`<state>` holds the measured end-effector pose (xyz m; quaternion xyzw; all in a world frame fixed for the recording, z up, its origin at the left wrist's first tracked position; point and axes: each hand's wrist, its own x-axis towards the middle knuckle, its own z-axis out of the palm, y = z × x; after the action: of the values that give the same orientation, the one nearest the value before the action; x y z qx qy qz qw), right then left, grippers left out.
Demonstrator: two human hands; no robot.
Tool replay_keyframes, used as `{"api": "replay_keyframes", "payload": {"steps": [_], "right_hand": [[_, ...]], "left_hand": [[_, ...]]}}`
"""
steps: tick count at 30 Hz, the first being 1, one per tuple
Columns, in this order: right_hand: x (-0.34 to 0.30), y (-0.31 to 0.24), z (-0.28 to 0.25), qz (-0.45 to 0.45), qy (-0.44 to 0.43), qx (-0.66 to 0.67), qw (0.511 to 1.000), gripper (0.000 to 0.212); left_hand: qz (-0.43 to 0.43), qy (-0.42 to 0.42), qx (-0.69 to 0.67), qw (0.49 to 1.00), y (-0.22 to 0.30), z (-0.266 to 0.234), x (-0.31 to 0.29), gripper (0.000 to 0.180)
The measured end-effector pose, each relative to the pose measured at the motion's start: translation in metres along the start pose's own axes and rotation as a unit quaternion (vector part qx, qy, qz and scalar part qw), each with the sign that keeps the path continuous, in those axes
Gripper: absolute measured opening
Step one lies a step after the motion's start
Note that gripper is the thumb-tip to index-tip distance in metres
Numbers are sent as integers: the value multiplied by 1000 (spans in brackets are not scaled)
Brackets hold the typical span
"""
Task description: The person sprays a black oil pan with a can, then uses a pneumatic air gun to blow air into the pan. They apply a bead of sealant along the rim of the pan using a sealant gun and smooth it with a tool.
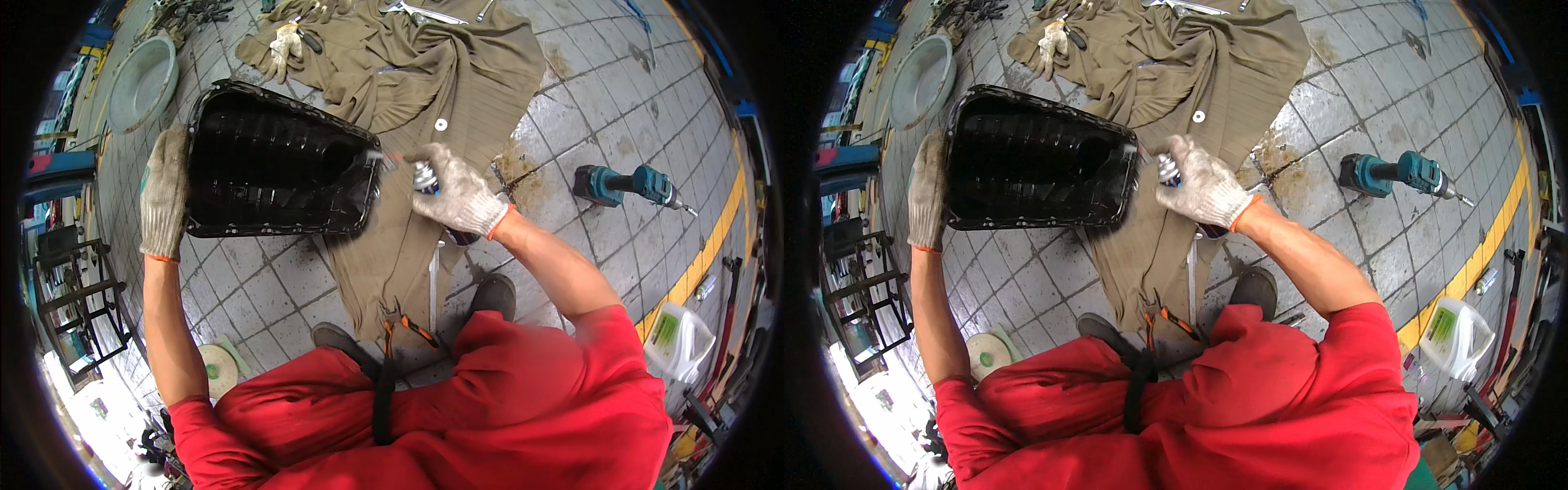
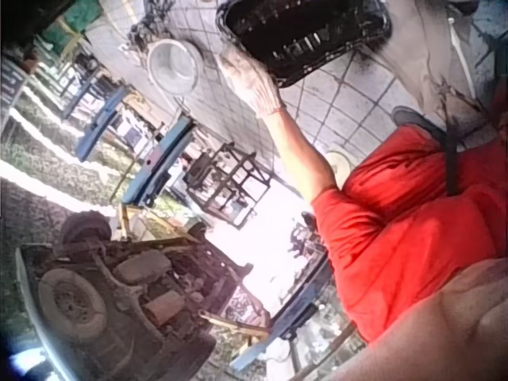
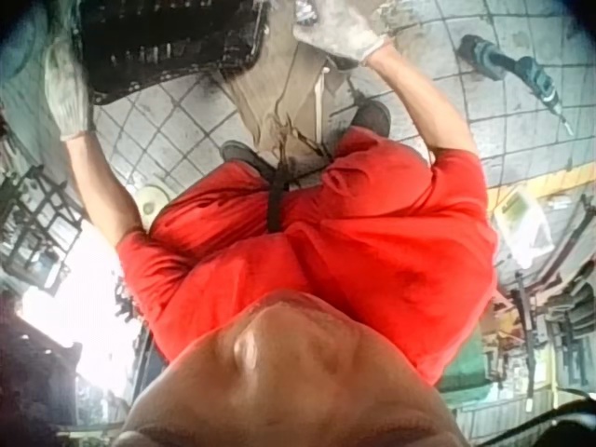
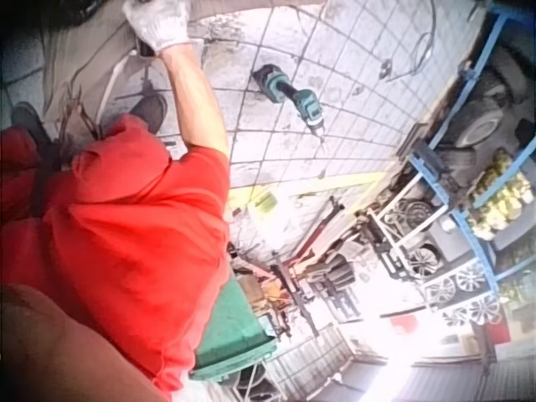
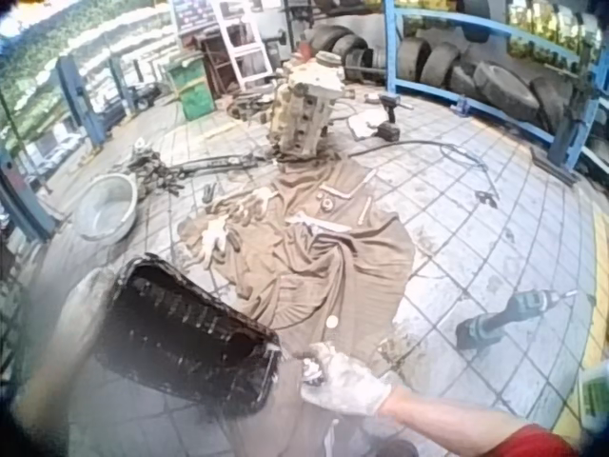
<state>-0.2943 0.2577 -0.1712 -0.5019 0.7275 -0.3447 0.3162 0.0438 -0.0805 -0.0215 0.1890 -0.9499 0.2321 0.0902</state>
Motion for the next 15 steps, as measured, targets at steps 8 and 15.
{"api": "replay_keyframes", "payload": {"steps": [8, 15], "right_hand": [[-16, 10, 17, -61, -67, 13, 996, 59], [-26, 5, 25, -69, -86, 8, 994, 56]], "left_hand": [[-422, -49, -401, 811, 65, -49, 26, 73], [-442, -97, -365, 813, 91, -79, 19, 79]]}}
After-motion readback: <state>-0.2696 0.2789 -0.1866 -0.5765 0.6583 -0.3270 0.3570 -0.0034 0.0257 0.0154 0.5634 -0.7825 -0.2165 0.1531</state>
